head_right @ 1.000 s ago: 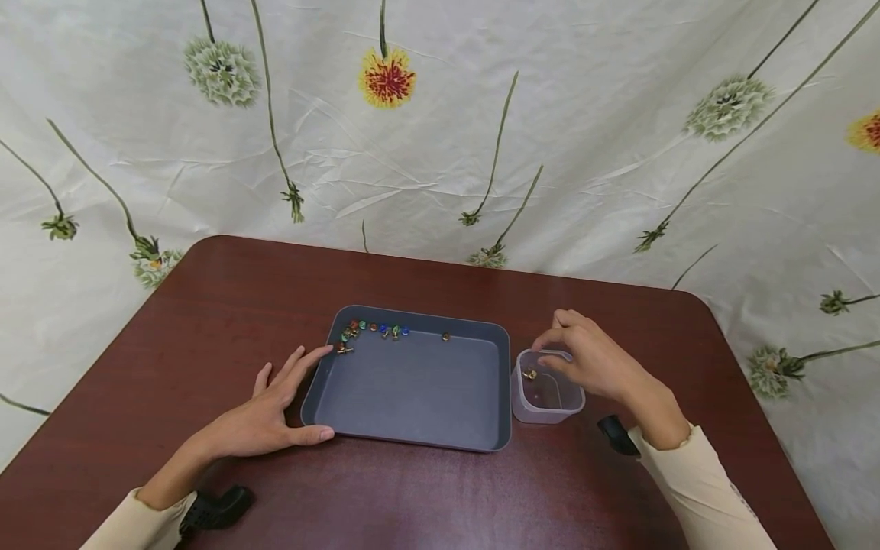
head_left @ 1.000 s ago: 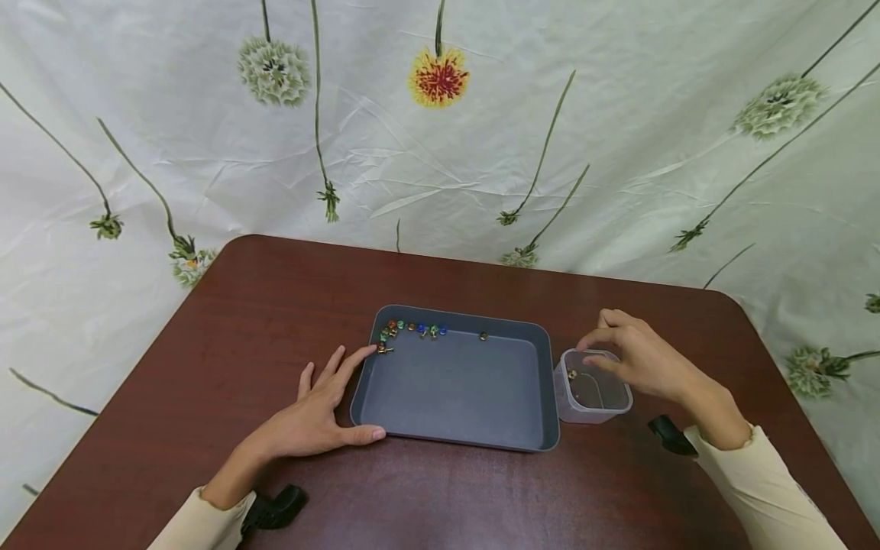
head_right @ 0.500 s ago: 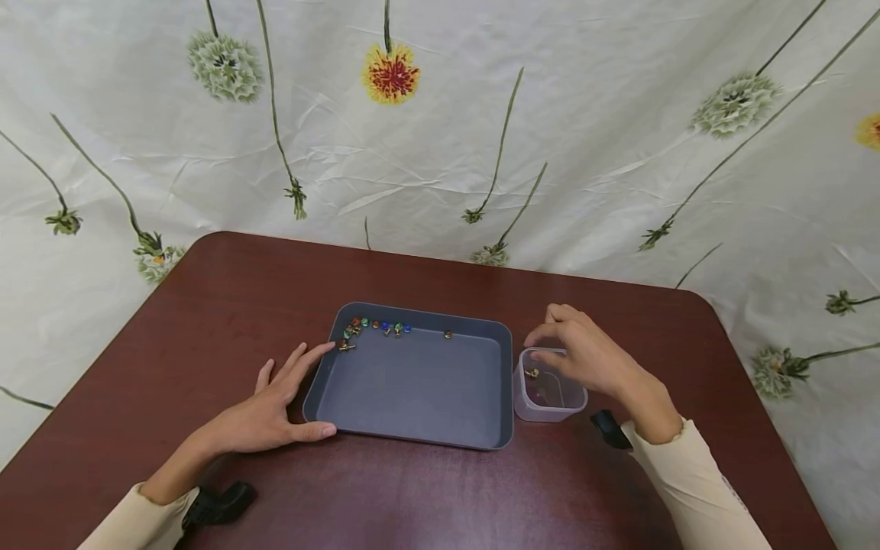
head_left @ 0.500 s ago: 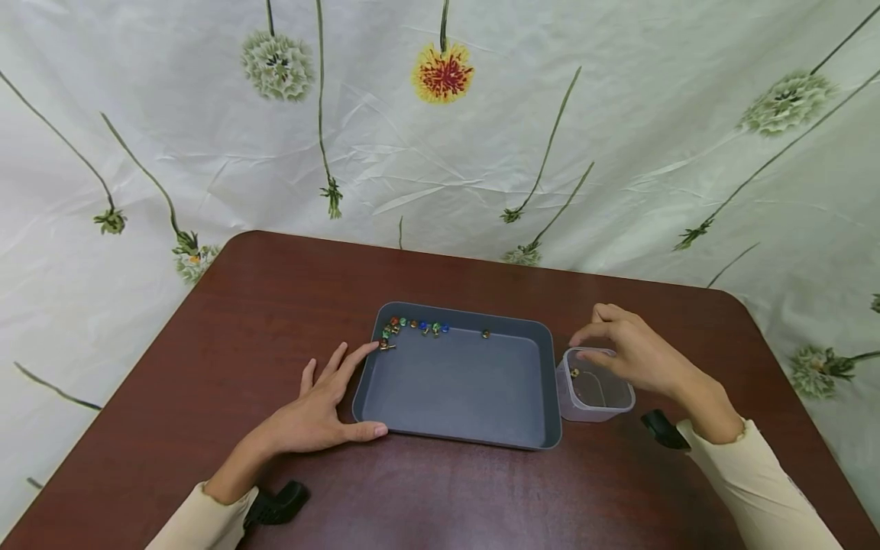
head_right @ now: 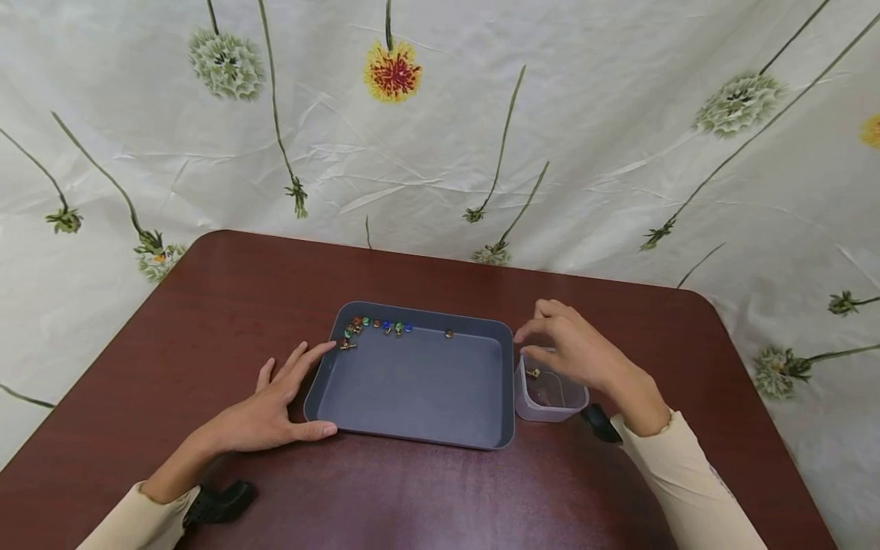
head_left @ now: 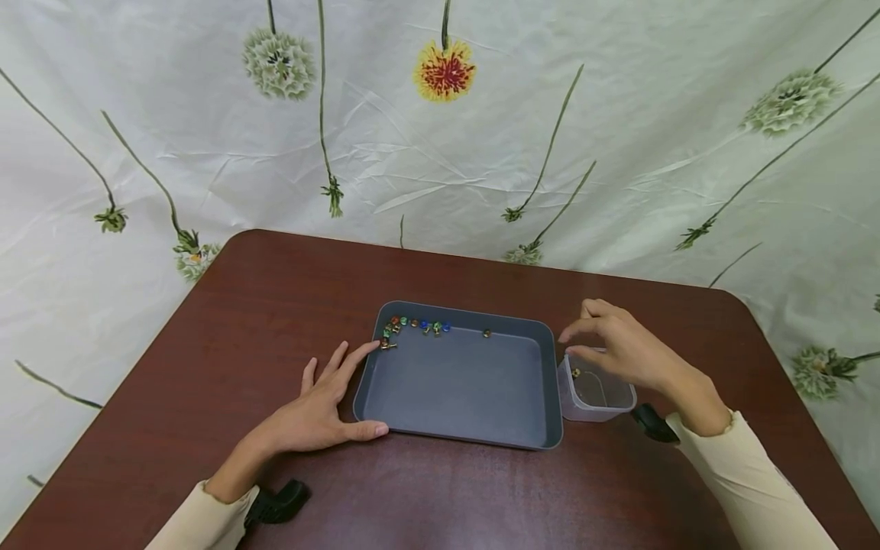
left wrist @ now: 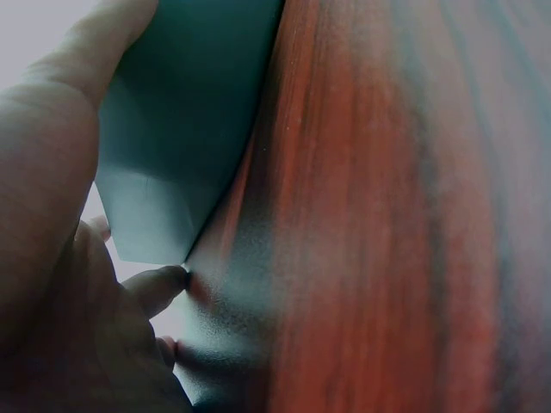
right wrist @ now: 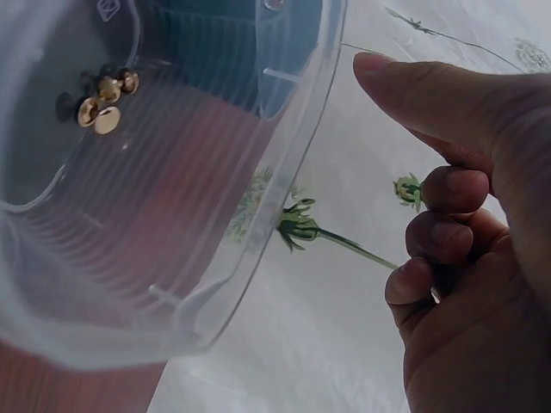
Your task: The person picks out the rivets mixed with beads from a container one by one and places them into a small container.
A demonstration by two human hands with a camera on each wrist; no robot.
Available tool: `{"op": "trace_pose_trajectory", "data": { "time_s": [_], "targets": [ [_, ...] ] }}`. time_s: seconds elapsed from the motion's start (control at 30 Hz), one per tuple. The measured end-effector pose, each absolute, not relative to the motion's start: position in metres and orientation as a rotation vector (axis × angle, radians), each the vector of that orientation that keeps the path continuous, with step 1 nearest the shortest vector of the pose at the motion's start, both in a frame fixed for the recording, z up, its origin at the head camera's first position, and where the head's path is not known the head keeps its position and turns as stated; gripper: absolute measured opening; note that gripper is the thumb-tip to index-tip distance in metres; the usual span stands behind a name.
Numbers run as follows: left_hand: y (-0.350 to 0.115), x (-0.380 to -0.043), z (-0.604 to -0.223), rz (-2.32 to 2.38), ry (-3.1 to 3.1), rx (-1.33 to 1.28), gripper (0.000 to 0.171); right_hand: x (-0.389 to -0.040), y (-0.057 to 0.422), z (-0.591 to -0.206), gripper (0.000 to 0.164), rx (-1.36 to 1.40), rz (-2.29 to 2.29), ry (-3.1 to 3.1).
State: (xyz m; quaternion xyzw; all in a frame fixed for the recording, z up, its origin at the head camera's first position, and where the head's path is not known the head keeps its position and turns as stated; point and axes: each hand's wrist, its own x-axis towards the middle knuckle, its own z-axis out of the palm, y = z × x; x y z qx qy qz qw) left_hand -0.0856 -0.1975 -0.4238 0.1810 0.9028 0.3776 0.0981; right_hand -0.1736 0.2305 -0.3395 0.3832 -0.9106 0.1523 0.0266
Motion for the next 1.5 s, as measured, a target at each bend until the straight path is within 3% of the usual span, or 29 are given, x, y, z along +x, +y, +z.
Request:
{"op": "trace_pose_trajectory", "data": {
  "time_s": [1.5],
  "targets": [
    [-0.198,-0.085,-0.426,1.115,2.667,0.516,0.104,-0.195,0.168,-0.318,0.013,1.418,0.331,-2.805]
  ]
}}
